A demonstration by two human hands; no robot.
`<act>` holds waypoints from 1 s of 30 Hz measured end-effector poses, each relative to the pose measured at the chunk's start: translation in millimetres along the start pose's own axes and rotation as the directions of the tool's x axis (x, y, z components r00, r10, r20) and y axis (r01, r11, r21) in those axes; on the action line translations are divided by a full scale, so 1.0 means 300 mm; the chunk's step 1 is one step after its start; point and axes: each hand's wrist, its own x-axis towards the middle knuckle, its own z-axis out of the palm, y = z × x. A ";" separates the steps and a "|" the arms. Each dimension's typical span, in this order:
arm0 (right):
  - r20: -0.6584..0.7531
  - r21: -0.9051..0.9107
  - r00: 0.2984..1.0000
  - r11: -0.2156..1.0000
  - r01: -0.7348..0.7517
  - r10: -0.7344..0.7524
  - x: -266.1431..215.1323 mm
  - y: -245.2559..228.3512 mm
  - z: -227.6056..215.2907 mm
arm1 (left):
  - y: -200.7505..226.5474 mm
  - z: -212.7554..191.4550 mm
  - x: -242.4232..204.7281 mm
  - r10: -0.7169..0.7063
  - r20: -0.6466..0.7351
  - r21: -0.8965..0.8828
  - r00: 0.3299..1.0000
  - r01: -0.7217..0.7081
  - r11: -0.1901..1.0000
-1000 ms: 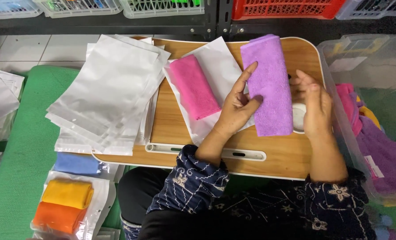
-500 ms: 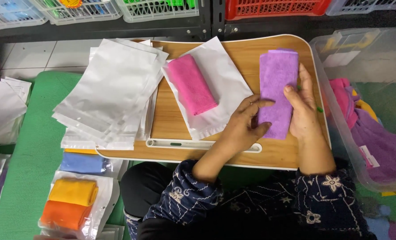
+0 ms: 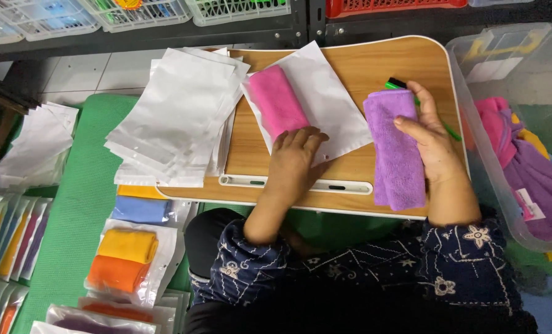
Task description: The person brushes a pink towel with a green brush, folds it, and places it into a white plastic bag. They then repeat the process with a purple towel, folding and bagging it alongside the pink one.
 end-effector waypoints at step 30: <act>0.264 -0.094 0.963 0.995 -0.033 0.057 0.023 0.145 -0.078 | 0.032 0.063 0.011 0.112 -0.102 0.153 0.988 -0.096 0.984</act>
